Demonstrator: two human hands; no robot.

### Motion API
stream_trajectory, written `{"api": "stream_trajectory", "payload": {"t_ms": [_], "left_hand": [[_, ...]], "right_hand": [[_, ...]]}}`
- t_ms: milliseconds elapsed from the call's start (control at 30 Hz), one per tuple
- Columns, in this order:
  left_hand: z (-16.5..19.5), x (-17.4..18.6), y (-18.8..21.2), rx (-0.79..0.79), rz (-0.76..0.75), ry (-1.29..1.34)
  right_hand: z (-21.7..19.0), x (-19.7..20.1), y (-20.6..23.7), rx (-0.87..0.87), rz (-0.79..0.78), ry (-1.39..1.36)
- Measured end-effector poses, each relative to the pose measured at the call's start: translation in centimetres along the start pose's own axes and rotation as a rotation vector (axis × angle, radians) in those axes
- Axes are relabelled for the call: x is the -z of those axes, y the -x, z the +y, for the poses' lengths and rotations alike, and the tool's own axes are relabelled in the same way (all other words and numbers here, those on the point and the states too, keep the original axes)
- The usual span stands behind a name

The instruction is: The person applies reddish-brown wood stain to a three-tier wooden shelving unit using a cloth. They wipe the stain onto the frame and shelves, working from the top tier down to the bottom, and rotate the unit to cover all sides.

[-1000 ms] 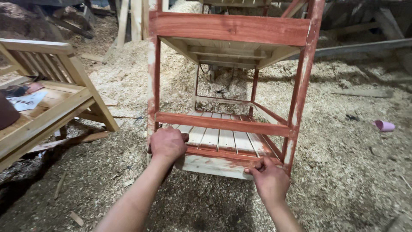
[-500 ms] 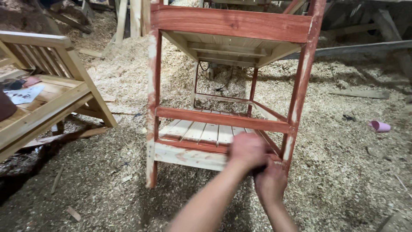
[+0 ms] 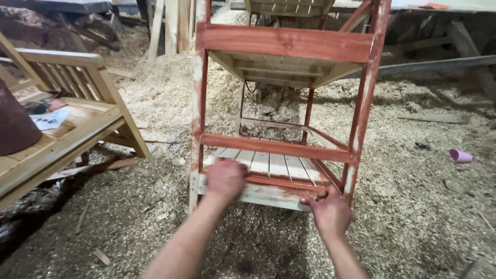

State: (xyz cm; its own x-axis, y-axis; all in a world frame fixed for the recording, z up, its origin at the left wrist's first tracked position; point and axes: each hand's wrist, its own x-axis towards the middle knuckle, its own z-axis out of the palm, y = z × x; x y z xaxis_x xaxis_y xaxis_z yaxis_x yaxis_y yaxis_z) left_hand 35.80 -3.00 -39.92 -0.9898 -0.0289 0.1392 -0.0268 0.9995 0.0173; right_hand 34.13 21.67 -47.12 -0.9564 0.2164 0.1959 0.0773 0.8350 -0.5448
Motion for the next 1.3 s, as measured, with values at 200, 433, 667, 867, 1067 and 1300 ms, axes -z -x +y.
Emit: {"api": "stream_trajectory", "payload": {"t_ms": [200,433,667,867,1067,1300], "left_hand": [[-3.3,1.5,1.7,0.159,0.068,-0.084],[-3.7,2.6,-0.3,-0.279,0.214,-0.636],[-4.6,2.8,-0.8,-0.427,0.225,-0.781],[-5.2,0.4,1.0,-0.12,0.513,-0.538],[-6.7,-1.7,2.9,0.111,0.693,-0.335],[-9.3,-2.1,6.1,0.401,0.677,-0.255]], "right_hand": [[0.5,-1.1,0.3,0.123,0.116,-0.074],[-0.3,-0.9,-0.9,0.097,0.054,0.003],[0.8,-1.5,-1.0,0.088,0.002,0.0],[1.5,-2.2,-1.2,0.131,0.084,-0.021],[1.8,-2.6,-1.5,0.11,0.045,-0.003],[2.2,-3.0,-1.8,0.11,-0.007,-0.018]]}}
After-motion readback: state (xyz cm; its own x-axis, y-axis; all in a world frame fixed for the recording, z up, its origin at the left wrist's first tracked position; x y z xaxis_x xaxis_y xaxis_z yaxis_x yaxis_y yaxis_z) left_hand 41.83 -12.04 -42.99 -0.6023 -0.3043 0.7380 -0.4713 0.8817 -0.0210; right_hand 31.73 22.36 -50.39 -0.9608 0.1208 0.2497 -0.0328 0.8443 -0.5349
